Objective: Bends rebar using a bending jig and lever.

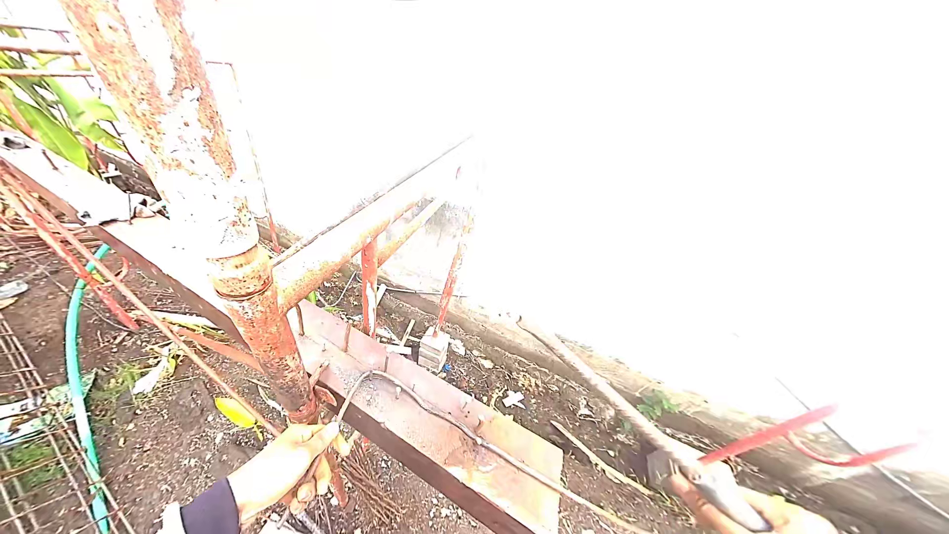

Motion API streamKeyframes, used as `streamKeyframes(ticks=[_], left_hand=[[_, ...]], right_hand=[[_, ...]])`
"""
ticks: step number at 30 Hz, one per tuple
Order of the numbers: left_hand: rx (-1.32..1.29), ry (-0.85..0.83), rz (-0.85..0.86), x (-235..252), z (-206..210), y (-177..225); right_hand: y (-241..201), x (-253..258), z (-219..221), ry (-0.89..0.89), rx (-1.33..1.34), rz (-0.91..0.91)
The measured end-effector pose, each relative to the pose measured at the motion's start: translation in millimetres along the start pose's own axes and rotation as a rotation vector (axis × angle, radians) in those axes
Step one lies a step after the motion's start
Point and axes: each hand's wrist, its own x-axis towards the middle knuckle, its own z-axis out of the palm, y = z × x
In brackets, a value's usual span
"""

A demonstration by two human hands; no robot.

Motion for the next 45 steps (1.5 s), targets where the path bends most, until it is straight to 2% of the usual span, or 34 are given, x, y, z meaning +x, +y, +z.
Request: streamKeyframes(ticks=[4,9,13,18,23,27,30,33,38,41,45], left_hand=[[-0.002,-0.021,-0.05,2.9,-1.7,0.1],[0.002,-0.013,-0.073,4.9,-2.6,-2.4],[-0.025,-0.044,-0.083,8.8,-7.1,-10.3],[-0.052,-0.046,-0.089,6.7,-5.3,-8.2],[-0.044,-0.059,-0.085,8.5,-7.4,-13.6],[-0.042,-0.069,-0.076,10.4,-7.7,-17.7],[-0.06,-0.082,-0.062,12.0,-7.5,-20.9],[-0.08,-0.072,-0.066,10.1,-4.1,-19.1],[-0.104,0.066,-0.065,7.3,9.5,-22.3],[-0.062,0.184,-0.069,5.4,17.9,-21.4],[-0.031,0.243,-0.056,2.5,23.3,-13.8]], right_hand=[[43.6,38.4,-18.9,-0.034,-0.18,-0.004],[87.9,93.2,-4.8,0.095,-0.356,-0.376],[87.2,143.0,6.4,0.181,-0.462,-0.563],[51.2,208.6,2.6,0.108,-0.43,-0.7],[-48.9,260.6,-1.5,-0.017,-0.616,-0.789],[-96.4,305.3,24.3,-0.02,-0.61,-0.92],[-107.2,324.4,39.6,-0.129,-0.606,-0.882],[-92.0,317.6,43.3,-0.186,-0.619,-0.806],[-69.8,301.3,36.6,-0.071,-0.545,-0.714],[-67.8,298.7,36.9,-0.089,-0.458,-0.691],[-69.8,292.1,40.5,-0.107,-0.471,-0.612]])
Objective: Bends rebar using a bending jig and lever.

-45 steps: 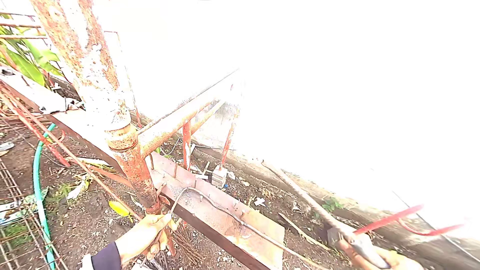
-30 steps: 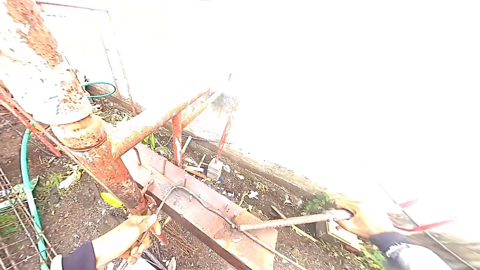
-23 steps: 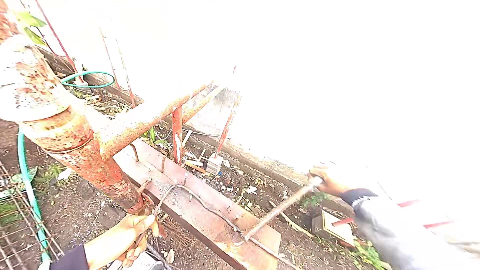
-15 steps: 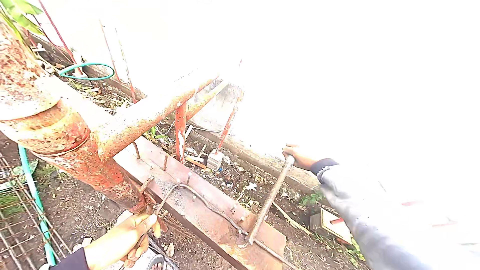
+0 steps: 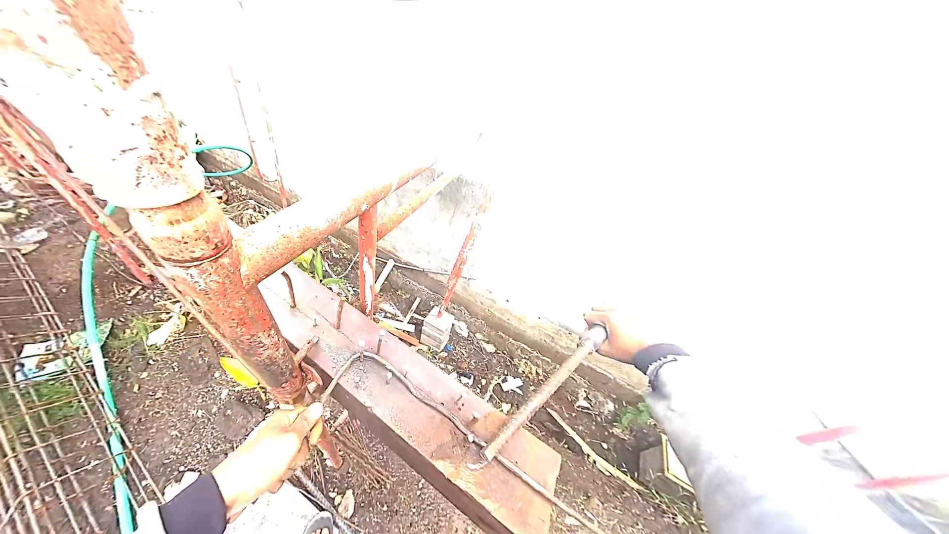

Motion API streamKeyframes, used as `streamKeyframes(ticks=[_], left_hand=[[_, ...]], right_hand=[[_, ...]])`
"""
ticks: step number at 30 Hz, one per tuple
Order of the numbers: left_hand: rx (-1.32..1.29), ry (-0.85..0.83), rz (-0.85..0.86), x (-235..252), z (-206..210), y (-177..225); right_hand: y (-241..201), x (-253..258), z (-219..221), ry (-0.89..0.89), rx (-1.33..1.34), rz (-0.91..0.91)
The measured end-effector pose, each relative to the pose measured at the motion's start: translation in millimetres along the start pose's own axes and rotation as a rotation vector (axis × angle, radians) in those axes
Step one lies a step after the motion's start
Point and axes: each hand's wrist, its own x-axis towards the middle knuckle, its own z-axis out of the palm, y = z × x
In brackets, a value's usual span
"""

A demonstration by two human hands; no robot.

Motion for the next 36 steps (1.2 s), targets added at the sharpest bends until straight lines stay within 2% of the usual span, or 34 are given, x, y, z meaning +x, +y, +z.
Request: streamKeyframes(ticks=[3,5,12,21,25,27,31,36], left_hand=[[0.056,0.027,-0.005,-5.0,1.2,6.9],[0.079,0.048,-0.004,-5.8,2.5,9.3],[0.098,0.066,-0.01,-14.8,6.4,22.4],[0.093,0.026,0.009,-6.6,3.2,21.8],[0.018,-0.078,0.013,-5.5,-2.0,21.5],[-0.079,-0.153,-0.001,-3.5,-4.8,21.6],[-0.309,-0.361,-0.068,6.1,-16.7,18.4],[-0.379,-0.528,-0.068,11.1,-25.5,17.1]], right_hand=[[14.4,5.9,27.1,0.023,0.003,0.059],[37.6,10.0,57.8,0.107,0.009,0.064],[-6.2,-58.4,15.6,0.029,0.115,0.296],[-29.3,-162.8,20.5,0.023,0.288,0.658],[-76.5,-224.2,1.5,-0.026,0.21,0.836],[-96.2,-253.7,6.5,-0.003,0.136,0.923],[-170.9,-307.6,-5.0,-0.046,0.046,1.127],[-264.1,-354.7,7.3,0.078,0.091,1.346]])
